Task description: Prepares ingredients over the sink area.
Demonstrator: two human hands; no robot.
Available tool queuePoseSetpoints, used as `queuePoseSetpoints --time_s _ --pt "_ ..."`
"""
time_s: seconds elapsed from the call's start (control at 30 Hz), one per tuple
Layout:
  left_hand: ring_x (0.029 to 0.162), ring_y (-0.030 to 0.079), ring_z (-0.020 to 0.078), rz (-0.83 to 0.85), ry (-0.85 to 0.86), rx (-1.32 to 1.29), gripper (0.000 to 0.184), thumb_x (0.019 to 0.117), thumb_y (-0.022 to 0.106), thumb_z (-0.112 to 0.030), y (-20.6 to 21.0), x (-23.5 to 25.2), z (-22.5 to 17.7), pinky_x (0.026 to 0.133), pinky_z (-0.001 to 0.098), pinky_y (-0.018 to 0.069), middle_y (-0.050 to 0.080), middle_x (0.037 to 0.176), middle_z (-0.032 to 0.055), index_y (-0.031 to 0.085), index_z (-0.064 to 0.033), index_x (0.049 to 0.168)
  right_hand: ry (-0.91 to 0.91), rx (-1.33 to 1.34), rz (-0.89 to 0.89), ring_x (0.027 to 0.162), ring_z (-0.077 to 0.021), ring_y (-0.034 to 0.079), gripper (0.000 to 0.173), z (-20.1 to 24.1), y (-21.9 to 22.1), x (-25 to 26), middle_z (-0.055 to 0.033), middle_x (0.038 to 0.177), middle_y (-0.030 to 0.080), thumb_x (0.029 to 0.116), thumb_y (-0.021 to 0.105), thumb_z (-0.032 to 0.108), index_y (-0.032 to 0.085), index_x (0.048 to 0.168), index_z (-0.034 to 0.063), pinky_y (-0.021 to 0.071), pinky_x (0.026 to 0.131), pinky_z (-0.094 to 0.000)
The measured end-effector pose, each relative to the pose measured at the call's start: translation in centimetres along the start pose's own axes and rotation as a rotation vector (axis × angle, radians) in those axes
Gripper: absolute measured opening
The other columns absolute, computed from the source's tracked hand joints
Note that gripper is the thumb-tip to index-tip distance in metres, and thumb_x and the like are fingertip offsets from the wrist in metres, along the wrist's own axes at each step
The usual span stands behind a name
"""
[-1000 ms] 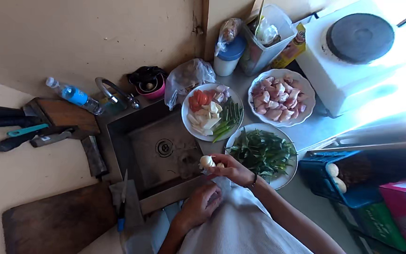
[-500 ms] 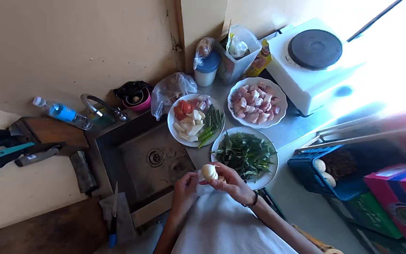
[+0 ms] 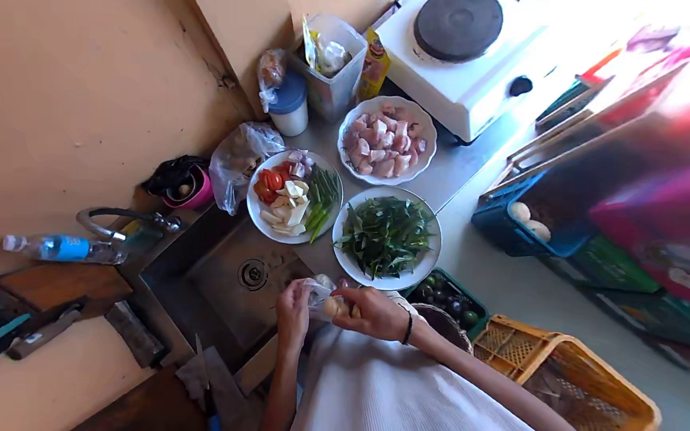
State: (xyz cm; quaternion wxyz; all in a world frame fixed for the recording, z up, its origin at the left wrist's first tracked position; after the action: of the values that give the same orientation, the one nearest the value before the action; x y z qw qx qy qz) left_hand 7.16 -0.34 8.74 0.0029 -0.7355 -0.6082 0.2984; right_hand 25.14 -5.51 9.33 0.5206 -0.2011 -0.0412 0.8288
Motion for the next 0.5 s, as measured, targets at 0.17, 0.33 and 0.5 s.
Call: queuePoseSetpoints --time_s 0.17,0.33,0.5 --pt "0.094 0.067 0.0123 0.028 0.02 0.058 0.031 0.1073 0.045 -0.017 0.1 -0.2 -1.0 0.089 0.0349 0.0541 0.071 0.101 0.0102 0.069 0.0003 0.119 0.194 -0.314 0.102 0.109 -0.0429 0.067 0.051 2.0 0.7 2.7 -0.0228 0.122 0.068 0.1005 0.062 0.029 0.053 0.15 0.0208 0.052 0.093 -0.063" --pt "0.092 0.069 0.0151 -0.002 0.099 0.18 0.03 0.1056 0.047 -0.014 -1.8 -0.2 -1.3 0.087 0.0377 0.0564 0.073 0.103 0.0127 0.07 0.0006 0.118 0.227 -0.135 -0.01 0.093 -0.0388 0.07 0.068 2.1 -0.8 2.2 -0.0199 0.104 0.071 0.093 0.074 0.035 0.045 0.148 0.0072 0.055 0.087 -0.0586" --pt "0.066 0.057 0.0008 0.006 0.05 0.068 0.025 0.1044 0.047 -0.01 -2.9 0.0 -1.1 0.062 0.0203 0.0507 0.065 0.086 0.0019 0.067 0.0032 0.112 0.38 -0.075 0.109 0.106 -0.0502 0.066 0.119 1.4 0.4 2.7 -0.0299 0.115 0.068 0.0737 0.093 0.028 0.019 0.165 0.018 0.0503 0.094 -0.0683"
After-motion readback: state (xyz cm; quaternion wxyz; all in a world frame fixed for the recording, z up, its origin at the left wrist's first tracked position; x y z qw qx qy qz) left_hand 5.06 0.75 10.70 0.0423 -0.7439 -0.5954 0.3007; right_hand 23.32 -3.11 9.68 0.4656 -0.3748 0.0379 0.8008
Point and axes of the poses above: each hand's wrist, its own x-axis towards the middle knuckle, its own y-axis out of the palm, z = x × y, the point moved 4 cm from there along x, towards the middle knuckle
